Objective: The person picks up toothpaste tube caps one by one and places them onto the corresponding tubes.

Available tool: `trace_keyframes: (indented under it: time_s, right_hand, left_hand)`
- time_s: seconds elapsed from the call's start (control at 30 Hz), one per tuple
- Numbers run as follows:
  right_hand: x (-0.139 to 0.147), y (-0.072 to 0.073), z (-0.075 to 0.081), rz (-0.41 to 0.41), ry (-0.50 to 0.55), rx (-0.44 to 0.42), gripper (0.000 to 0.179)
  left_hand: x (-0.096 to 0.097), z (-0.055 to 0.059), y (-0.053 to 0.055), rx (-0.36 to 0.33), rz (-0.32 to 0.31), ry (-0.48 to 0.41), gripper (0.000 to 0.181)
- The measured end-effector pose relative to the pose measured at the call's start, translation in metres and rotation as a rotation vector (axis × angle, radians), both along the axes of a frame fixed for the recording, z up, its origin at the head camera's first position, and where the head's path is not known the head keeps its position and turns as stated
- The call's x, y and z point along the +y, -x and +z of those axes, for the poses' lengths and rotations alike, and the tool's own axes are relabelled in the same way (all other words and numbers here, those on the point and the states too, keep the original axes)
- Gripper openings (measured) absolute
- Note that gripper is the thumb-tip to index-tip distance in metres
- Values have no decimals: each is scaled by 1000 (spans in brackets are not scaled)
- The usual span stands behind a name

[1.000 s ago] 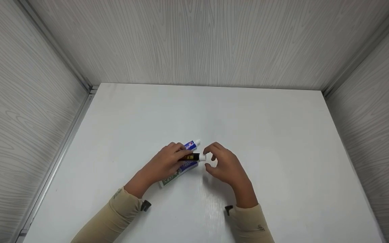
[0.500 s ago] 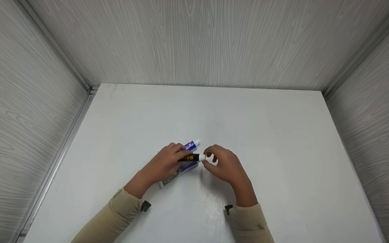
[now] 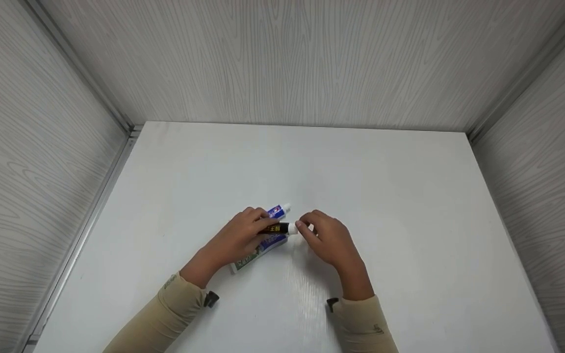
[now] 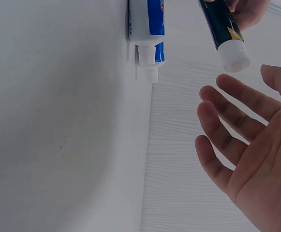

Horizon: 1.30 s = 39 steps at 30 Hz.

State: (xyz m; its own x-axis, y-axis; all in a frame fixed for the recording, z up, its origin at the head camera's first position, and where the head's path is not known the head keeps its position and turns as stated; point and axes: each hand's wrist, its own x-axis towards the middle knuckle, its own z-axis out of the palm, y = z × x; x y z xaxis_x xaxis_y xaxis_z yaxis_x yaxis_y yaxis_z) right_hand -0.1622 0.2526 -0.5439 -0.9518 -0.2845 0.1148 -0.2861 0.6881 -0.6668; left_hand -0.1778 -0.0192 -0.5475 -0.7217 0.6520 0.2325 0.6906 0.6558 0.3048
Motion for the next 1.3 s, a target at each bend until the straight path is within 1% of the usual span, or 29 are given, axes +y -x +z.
trace_keyframes:
  time_s: [0.13, 0.2, 0.3, 0.37, 0.47, 0.6, 0.77, 0.93, 1.13, 1.23, 1.3]
  right_hand:
    - [1, 0, 1, 34, 53, 56, 19]
    - [2, 1, 1, 66, 84, 94, 16]
    - [2, 1, 2, 112, 115, 145, 23]
    - [1, 1, 2, 136, 124, 162, 29]
    - [-1, 1, 2, 159, 130, 148, 35]
    - [-4, 0, 0, 173, 141, 120, 36]
    - [-5, 1, -1, 173, 132, 125, 30]
    - [-5, 2, 0, 120, 69, 80, 21]
    - [-4, 2, -1, 65, 21, 11, 26]
    - [-4, 1, -2, 51, 13, 17, 28]
    - [-3, 1, -3, 51, 20, 39, 25]
  left_hand:
    - [0, -1, 1, 3, -4, -7, 37]
    - [0, -1, 1, 9, -7, -13, 37]
    - [-1, -2, 1, 11, -11, -19, 36]
    - [-1, -3, 1, 14, -12, -23, 36]
    - [-2, -3, 1, 13, -12, -27, 37]
    - [-2, -3, 1, 14, -13, -25, 38]
    - [-3, -1, -1, 3, -13, -18, 39]
    - [-3, -1, -1, -3, -11, -18, 39]
    - [-1, -1, 0, 4, -12, -13, 38]
    - [-1, -1, 0, 0, -10, -14, 37]
    - [0, -1, -1, 1, -10, -17, 36]
